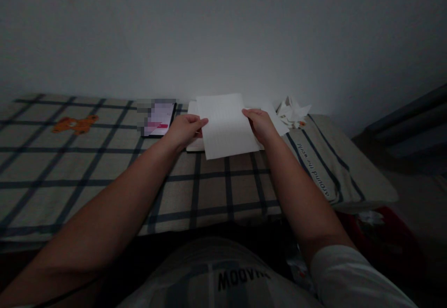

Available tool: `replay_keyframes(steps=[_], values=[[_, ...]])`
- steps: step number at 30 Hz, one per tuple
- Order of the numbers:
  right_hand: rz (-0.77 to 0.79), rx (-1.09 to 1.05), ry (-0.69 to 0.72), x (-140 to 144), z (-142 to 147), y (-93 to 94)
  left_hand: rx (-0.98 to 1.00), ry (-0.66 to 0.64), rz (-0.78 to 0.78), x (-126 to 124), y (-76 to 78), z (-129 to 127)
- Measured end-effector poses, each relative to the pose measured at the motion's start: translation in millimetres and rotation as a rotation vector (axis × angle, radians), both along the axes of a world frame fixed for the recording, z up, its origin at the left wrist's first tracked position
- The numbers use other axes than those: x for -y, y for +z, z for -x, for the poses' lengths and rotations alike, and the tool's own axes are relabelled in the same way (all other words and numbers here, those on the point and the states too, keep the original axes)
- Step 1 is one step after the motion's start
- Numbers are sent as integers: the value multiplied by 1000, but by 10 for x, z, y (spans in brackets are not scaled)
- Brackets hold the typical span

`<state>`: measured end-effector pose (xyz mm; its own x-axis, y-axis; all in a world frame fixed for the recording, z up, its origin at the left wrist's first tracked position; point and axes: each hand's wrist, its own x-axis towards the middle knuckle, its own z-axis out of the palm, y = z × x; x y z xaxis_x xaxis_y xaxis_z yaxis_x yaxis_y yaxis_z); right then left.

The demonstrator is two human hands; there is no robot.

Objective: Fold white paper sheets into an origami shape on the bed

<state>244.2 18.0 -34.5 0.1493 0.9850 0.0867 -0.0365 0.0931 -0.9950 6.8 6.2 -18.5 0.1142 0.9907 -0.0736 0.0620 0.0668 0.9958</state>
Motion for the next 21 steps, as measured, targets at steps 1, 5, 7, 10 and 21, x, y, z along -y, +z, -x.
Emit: replay_keyframes(steps=[1,5,7,10,21], values=[[-3,-4,6,8,1,8,-2,-9,4,2,2,0],[-28,63,20,31,-10,16,-8,-44,12,-2,3,-2],[-43,106,-1,32,-18,11,-10,-51,26,-4,9,-2],[-43,129,-19,36,-15,16,8,-81,73,-14,9,4],[-5,180,79,96,27,81,120,6,19,-72,-54,37]])
